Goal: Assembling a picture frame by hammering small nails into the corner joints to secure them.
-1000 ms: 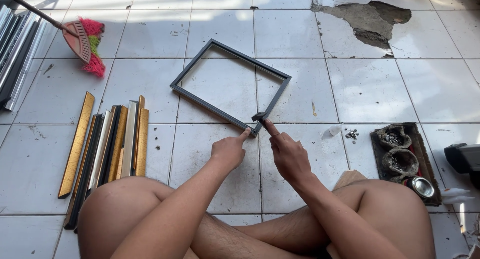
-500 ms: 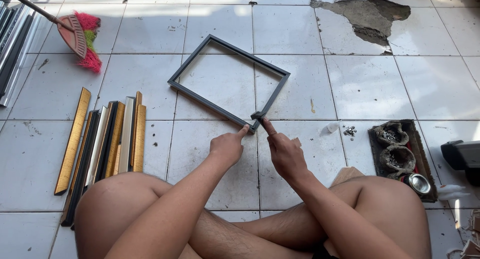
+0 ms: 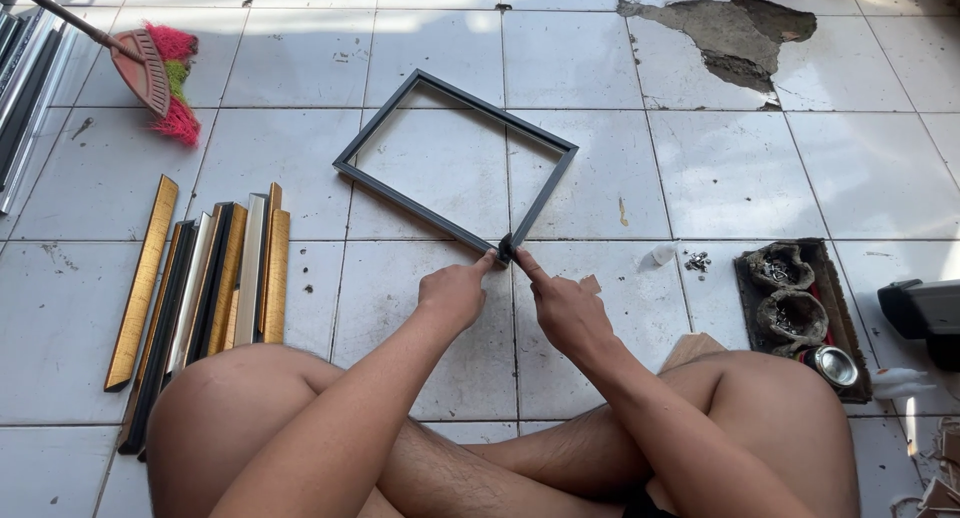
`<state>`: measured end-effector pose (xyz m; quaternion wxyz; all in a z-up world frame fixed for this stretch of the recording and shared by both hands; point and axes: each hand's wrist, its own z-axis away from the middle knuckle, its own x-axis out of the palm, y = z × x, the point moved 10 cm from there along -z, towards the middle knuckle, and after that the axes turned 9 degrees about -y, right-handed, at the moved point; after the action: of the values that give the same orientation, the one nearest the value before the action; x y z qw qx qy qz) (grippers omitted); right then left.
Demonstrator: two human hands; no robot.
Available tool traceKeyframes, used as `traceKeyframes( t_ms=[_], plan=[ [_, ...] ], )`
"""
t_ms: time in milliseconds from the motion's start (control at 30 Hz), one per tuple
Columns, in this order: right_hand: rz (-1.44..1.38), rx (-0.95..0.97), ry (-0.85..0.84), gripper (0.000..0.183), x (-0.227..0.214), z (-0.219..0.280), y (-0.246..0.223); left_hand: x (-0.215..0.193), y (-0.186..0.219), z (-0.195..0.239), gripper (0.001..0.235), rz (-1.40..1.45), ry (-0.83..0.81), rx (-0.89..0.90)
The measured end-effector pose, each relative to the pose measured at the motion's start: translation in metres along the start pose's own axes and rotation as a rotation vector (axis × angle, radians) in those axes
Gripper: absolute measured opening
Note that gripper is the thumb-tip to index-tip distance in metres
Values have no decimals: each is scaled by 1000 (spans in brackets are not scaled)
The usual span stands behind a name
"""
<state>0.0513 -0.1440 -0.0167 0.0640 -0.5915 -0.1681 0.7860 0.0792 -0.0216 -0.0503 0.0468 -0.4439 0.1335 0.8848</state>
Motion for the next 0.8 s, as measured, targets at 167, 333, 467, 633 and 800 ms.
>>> traceKeyframes(
  t_ms=[167, 333, 467, 633, 800],
  plan=[
    [-166, -69, 199, 51, -36, 17, -19, -2, 1, 4, 50, 46, 7, -1],
    [-95, -2, -45, 51, -12, 11, -12, 1, 1, 1, 51, 8, -6, -11],
    [-129, 9, 18, 51, -27, 15, -17, 2, 2, 3, 51, 32, -17, -8],
    [-90, 22, -56, 51, -8, 9, -7, 1, 1, 0, 50, 26, -3, 1],
    [-110, 27, -17, 51, -31, 13, -17, 4, 0, -1, 51, 36, 0, -4]
  ],
)
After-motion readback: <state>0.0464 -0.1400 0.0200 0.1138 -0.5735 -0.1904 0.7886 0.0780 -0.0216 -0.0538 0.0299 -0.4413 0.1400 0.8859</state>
